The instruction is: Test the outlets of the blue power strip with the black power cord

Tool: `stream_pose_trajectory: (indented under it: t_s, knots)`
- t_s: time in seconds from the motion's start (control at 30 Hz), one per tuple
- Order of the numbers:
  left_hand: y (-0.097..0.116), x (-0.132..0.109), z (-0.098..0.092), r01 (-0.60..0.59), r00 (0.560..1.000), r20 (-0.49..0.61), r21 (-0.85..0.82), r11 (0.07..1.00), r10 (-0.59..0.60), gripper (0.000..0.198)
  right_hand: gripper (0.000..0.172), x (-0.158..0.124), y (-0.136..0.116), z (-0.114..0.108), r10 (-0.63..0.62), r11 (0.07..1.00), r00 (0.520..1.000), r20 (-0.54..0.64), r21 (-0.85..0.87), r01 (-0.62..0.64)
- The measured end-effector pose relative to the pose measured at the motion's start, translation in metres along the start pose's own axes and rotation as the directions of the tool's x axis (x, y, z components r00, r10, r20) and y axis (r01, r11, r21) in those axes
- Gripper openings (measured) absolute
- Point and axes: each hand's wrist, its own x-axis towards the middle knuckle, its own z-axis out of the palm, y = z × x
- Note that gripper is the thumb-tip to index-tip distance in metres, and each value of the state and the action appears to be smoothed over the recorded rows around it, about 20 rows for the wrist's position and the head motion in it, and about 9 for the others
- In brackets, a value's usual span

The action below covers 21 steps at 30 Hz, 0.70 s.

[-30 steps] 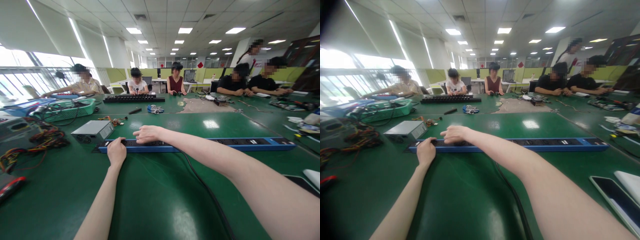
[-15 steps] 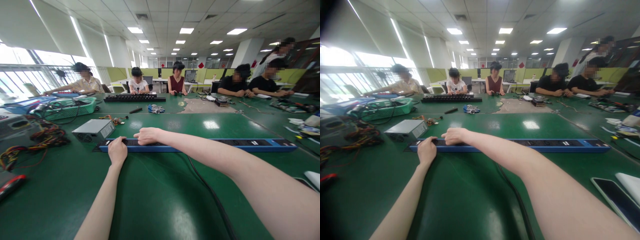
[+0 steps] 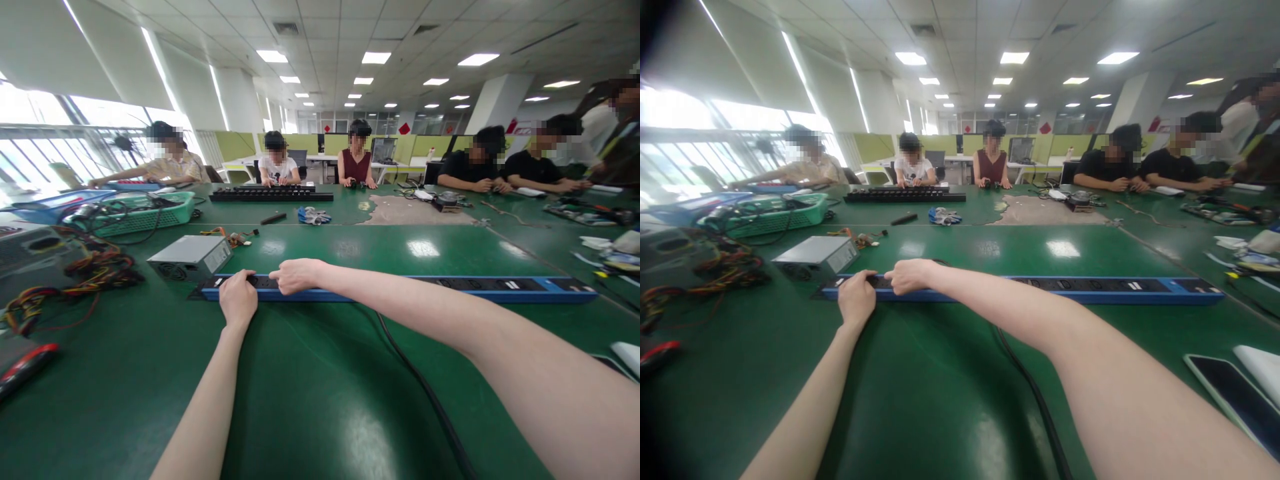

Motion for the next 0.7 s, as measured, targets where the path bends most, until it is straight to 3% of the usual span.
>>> stream_pose_trajectory:
  t_s: [0.5, 0.7]
  knots:
    - [0.001, 0.0, -0.001, 0.005, 1.0, -0.001, -0.017, 1.0, -0.005, 0.039, 0.017, -0.008, 0.007, -0.018, 0.044, 0.998, 0.998, 0.053, 0.05, -0.047]
    - [0.002, 0.0, -0.003, -0.005, 1.0, 0.006, 0.032, 0.999, 0.005, 0.04, 0.022, -0.017, 0.015, -0.024, 0.118, 0.991, 0.993, 0.03, 0.06, -0.119]
